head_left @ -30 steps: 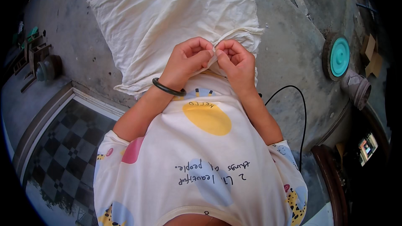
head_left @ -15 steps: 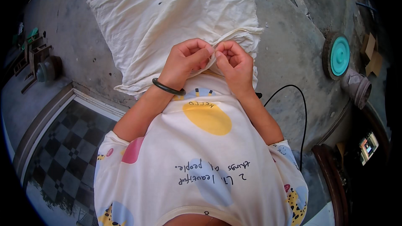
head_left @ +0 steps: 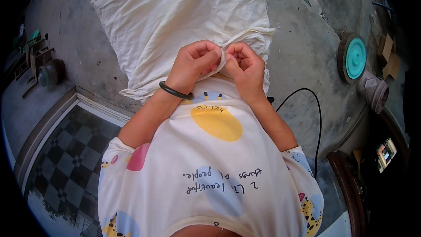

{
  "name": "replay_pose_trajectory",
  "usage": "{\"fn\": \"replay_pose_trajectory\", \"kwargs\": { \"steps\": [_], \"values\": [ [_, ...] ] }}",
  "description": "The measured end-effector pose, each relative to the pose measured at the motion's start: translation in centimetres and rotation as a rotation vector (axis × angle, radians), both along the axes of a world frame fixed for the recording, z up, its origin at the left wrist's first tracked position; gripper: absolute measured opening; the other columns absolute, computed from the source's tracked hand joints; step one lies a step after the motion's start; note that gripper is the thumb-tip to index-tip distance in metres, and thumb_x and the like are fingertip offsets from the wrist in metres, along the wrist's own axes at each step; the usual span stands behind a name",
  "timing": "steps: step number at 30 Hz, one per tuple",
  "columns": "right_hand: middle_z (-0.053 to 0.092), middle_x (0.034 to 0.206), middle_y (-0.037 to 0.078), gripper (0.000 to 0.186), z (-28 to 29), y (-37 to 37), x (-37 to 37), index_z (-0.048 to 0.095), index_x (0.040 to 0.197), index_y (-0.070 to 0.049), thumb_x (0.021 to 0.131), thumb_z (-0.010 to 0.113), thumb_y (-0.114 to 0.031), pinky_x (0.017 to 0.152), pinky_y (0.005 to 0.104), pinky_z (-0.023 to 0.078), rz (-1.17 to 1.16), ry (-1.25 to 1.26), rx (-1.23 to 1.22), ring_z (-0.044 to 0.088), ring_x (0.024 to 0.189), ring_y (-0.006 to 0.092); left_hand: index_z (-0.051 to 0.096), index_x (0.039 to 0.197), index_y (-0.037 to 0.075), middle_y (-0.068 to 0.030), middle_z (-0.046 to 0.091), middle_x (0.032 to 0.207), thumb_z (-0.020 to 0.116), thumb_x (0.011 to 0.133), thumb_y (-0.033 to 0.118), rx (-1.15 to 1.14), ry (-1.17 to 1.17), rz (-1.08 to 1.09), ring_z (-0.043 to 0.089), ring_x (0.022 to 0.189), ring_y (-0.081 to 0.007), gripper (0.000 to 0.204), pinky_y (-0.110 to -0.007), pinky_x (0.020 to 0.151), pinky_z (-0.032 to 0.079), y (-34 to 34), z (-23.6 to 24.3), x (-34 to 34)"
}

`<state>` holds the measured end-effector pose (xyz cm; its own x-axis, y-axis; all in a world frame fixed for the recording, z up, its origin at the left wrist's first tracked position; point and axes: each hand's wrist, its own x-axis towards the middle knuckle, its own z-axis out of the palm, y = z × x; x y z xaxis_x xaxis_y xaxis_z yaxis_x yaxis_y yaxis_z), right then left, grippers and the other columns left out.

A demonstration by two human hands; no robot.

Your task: The person sews the edge of a white cloth by hand using a needle and thread. They push the needle through the fabric and pull the length of thread tight.

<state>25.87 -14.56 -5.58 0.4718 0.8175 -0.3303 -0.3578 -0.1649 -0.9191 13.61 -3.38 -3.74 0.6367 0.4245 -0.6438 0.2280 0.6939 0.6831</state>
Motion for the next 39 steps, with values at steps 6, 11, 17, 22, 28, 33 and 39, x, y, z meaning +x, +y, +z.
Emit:
{"fn": "replay_pose_trajectory", "kwargs": {
  "steps": [6, 11, 17, 22, 28, 33, 39],
  "values": [
    [0.064, 0.086, 0.0, 0.008, 0.24, 0.04, 0.02, 0.06, 0.097, 0.0, 0.09, 0.062, 0.001, 0.071, 0.0218, 0.051, 0.02, -0.07, -0.039, 0.062, 0.078, 0.0051, 0.066, 0.097, 0.006, 0.0035, 0.059, 0.075, 0.065, 0.096, 0.017, -0.042, 0.009, -0.044, 0.049, 0.065, -0.0036, 0.011, -0.019, 0.057, 0.035, 0.39, -0.45, -0.32],
    [0.065, 0.084, 0.0, 0.006, 0.21, 0.08, 0.06, 0.06, 0.095, 0.0, 0.089, 0.063, 0.001, 0.069, 0.0223, 0.051, 0.033, -0.126, -0.058, 0.062, 0.076, 0.0051, 0.067, 0.097, 0.007, 0.0036, 0.06, 0.076, 0.067, 0.096, 0.021, -0.029, -0.021, -0.068, 0.049, 0.065, -0.0029, 0.015, -0.018, 0.057, 0.034, 0.43, -0.44, -0.32],
    [0.065, 0.083, 0.001, 0.007, -0.03, 0.13, -0.05, 0.061, 0.095, 0.0, 0.089, 0.064, 0.001, 0.068, 0.0221, 0.051, 0.024, -0.137, -0.043, 0.062, 0.075, 0.0055, 0.068, 0.096, 0.007, 0.0042, 0.061, 0.078, 0.069, 0.096, 0.021, -0.04, -0.003, -0.043, 0.048, 0.064, -0.0014, 0.014, -0.017, 0.054, 0.032, 0.22, -0.38, -0.07],
    [0.065, 0.084, 0.0, 0.007, -0.05, 0.0, -0.05, 0.061, 0.095, 0.0, 0.089, 0.064, 0.001, 0.068, 0.0223, 0.051, 0.031, -0.125, -0.05, 0.062, 0.077, 0.0058, 0.067, 0.097, 0.008, 0.0057, 0.061, 0.079, 0.068, 0.096, 0.019, -0.064, -0.045, -0.044, 0.043, 0.062, 0.0006, 0.011, -0.016, 0.053, 0.029, 0.19, -0.35, -0.15],
    [0.064, 0.083, -0.001, 0.009, -0.24, -0.21, -0.38, 0.061, 0.095, 0.0, 0.087, 0.065, 0.002, 0.069, 0.022, 0.05, -0.01, -0.13, -0.053, 0.06, 0.074, 0.0049, 0.065, 0.097, 0.009, 0.0077, 0.058, 0.079, 0.067, 0.097, 0.018, -0.067, -0.047, -0.059, 0.04, 0.061, 0.0024, 0.008, -0.016, 0.052, 0.027, 0.14, -0.19, -0.09],
    [0.062, 0.082, -0.003, 0.009, -0.32, -0.4, -0.39, 0.061, 0.095, -0.001, 0.087, 0.065, 0.002, 0.068, 0.0205, 0.049, -0.047, -0.127, -0.051, 0.056, 0.072, 0.0036, 0.063, 0.094, 0.009, 0.0085, 0.054, 0.074, 0.066, 0.097, 0.017, -0.074, -0.061, -0.034, 0.04, 0.06, 0.0014, 0.009, -0.017, 0.051, 0.028, 0.04, -0.07, -0.09],
    [0.061, 0.08, -0.004, 0.007, -0.27, -0.46, -0.27, 0.062, 0.093, -0.001, 0.088, 0.066, 0.0, 0.065, 0.0191, 0.046, -0.086, -0.143, -0.089, 0.053, 0.071, 0.003, 0.063, 0.094, 0.009, 0.0083, 0.053, 0.073, 0.065, 0.097, 0.018, -0.085, -0.034, -0.022, 0.04, 0.06, 0.0006, 0.009, -0.017, 0.051, 0.028, 0.03, -0.08, -0.08]
  ]
}}
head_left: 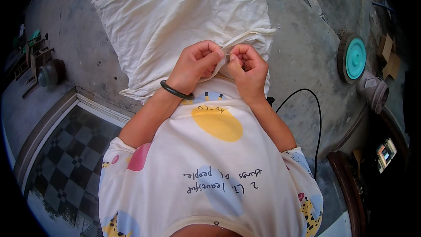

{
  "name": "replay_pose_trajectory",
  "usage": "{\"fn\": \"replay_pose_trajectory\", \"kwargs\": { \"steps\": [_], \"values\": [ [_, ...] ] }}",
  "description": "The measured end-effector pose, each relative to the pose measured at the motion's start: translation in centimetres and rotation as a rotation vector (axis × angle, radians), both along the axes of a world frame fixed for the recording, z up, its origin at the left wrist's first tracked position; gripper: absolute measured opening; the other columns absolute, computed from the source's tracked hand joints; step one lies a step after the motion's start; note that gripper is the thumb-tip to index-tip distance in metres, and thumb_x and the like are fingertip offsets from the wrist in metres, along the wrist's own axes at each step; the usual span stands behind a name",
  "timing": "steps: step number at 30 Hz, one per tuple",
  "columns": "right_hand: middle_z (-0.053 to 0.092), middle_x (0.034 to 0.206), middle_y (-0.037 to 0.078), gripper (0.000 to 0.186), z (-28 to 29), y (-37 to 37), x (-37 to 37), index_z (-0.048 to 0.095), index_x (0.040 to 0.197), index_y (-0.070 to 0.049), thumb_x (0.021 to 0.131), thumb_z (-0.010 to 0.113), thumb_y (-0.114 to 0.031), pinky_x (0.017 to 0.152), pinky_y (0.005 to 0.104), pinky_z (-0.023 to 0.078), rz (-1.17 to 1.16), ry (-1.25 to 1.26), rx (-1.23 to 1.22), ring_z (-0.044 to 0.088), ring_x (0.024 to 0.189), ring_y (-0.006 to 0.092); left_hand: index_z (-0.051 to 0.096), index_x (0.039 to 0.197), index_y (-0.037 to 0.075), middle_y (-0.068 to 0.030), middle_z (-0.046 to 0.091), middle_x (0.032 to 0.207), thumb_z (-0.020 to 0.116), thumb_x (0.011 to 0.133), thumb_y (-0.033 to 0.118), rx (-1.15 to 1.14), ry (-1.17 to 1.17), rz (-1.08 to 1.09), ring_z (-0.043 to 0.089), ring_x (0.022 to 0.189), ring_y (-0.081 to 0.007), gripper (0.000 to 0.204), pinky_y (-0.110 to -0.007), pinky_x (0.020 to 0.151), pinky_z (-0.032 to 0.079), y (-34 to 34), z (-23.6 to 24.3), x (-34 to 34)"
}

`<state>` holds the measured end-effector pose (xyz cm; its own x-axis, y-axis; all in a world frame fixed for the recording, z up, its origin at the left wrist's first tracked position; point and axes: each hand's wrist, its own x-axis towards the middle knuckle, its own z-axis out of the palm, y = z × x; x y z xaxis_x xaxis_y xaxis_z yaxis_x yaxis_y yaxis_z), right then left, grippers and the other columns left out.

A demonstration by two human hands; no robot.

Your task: The person sews the edge of a white cloth by hand using a needle and thread. They push the needle through the fabric and pull the length of thread tight.

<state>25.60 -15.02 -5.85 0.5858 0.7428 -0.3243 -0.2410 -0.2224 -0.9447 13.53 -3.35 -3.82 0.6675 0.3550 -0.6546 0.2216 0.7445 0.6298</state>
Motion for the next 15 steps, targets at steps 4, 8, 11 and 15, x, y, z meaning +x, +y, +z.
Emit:
{"fn": "replay_pose_trajectory", "kwargs": {
  "steps": [4, 8, 11, 15],
  "values": [
    [0.058, 0.085, -0.005, 0.006, 0.1, 0.0, 0.1, 0.061, 0.097, 0.0, 0.093, 0.06, 0.003, 0.061, 0.0159, 0.041, 0.036, -0.021, 0.033, 0.05, 0.072, -0.0005, 0.063, 0.095, 0.009, 0.0079, 0.053, 0.074, 0.064, 0.098, 0.019, 0.012, 0.001, -0.005, 0.041, 0.06, 0.0001, 0.011, -0.018, 0.052, 0.028, 0.1, -0.3, -0.1],
    [0.062, 0.084, -0.003, 0.007, 0.2, 0.1, 0.1, 0.061, 0.095, -0.001, 0.089, 0.065, 0.0, 0.067, 0.0194, 0.046, 0.008, 0.041, 0.043, 0.055, 0.073, 0.0032, 0.065, 0.096, 0.009, 0.0074, 0.055, 0.075, 0.062, 0.099, 0.023, 0.014, -0.024, -0.034, 0.044, 0.064, -0.0012, 0.015, -0.018, 0.058, 0.034, 0.3, -0.8, -0.4],
    [0.063, 0.085, -0.002, 0.006, 0.2, 0.0, 0.1, 0.062, 0.095, -0.001, 0.09, 0.065, 0.0, 0.068, 0.0193, 0.047, -0.007, 0.055, 0.041, 0.055, 0.074, 0.0032, 0.066, 0.099, 0.008, 0.0069, 0.056, 0.08, 0.06, 0.1, 0.024, -0.01, -0.037, -0.033, 0.046, 0.069, -0.0018, 0.018, -0.018, 0.062, 0.038, 0.3, -1.1, -0.6],
    [0.063, 0.085, -0.002, 0.006, 0.2, 0.0, 0.1, 0.062, 0.095, -0.001, 0.09, 0.064, 0.0, 0.068, 0.0194, 0.047, -0.001, 0.046, 0.042, 0.055, 0.074, 0.0031, 0.067, 0.104, 0.007, 0.0063, 0.059, 0.087, 0.057, 0.102, 0.024, -0.002, -0.039, -0.063, 0.047, 0.073, -0.0018, 0.02, -0.019, 0.065, 0.041, 0.4, -1.1, -0.8]
  ]
}}
